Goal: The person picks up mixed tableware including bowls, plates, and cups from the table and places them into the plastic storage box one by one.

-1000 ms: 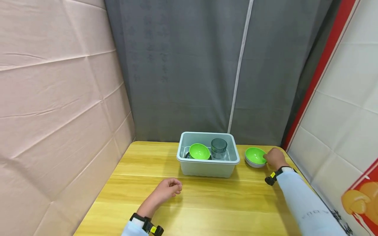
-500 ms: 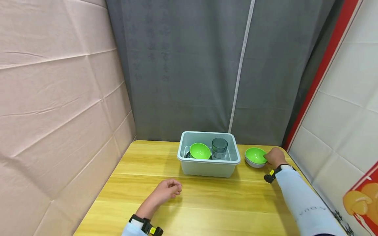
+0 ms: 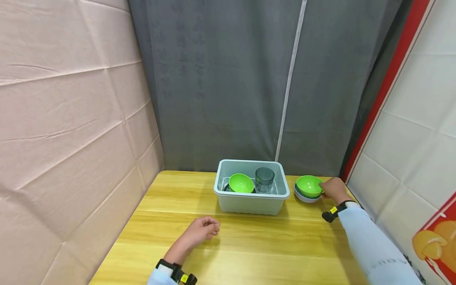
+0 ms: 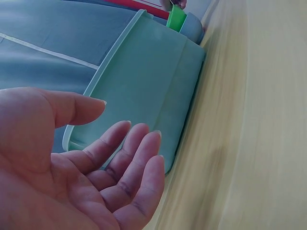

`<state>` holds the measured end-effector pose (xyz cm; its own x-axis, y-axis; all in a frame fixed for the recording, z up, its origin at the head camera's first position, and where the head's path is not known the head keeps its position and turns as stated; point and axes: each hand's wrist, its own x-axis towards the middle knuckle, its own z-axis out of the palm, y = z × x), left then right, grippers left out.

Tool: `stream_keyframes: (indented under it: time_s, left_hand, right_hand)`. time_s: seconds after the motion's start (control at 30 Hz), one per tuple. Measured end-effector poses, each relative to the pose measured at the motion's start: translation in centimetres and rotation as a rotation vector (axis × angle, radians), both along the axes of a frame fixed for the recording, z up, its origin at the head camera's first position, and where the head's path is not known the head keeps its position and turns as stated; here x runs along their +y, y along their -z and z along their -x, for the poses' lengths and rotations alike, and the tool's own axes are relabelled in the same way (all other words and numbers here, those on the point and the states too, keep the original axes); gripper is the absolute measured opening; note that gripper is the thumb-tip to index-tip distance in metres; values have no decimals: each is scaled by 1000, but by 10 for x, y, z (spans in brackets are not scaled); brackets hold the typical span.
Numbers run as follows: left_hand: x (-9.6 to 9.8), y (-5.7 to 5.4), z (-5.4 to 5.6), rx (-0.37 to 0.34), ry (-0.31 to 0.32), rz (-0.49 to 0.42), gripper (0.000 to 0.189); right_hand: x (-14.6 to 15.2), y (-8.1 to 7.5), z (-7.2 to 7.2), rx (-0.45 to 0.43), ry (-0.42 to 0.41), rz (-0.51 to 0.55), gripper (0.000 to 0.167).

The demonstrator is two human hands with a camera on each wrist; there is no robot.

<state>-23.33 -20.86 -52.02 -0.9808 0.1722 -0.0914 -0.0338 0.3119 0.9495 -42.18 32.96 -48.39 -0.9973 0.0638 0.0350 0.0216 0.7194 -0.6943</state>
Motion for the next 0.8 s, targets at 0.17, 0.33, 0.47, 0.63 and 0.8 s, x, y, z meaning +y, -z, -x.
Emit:
stream_keyframes:
  time_s: [0.17,0.33,0.47,0.63,0.8]
  left_hand:
    - [0,-4,1,3,3,1,30]
    - [-2,-11,3,19,0,5,29]
    - [-2,-18,4,39,-11,-11,26]
    - [1,-26,5,58,-20,-29,23]
    - [5,-32,6,69,-15,-43,22]
  right_hand:
    - [2,-15,-17,-43,10,225,49]
    - [1,-34,-38,-27,-25,319,46]
    - [-3,-47,-55,-36,-75,313,42]
    - [-14,-60,-80,-52,-122,322,36]
    - [-39,-67,-107,-51,-175,333,28]
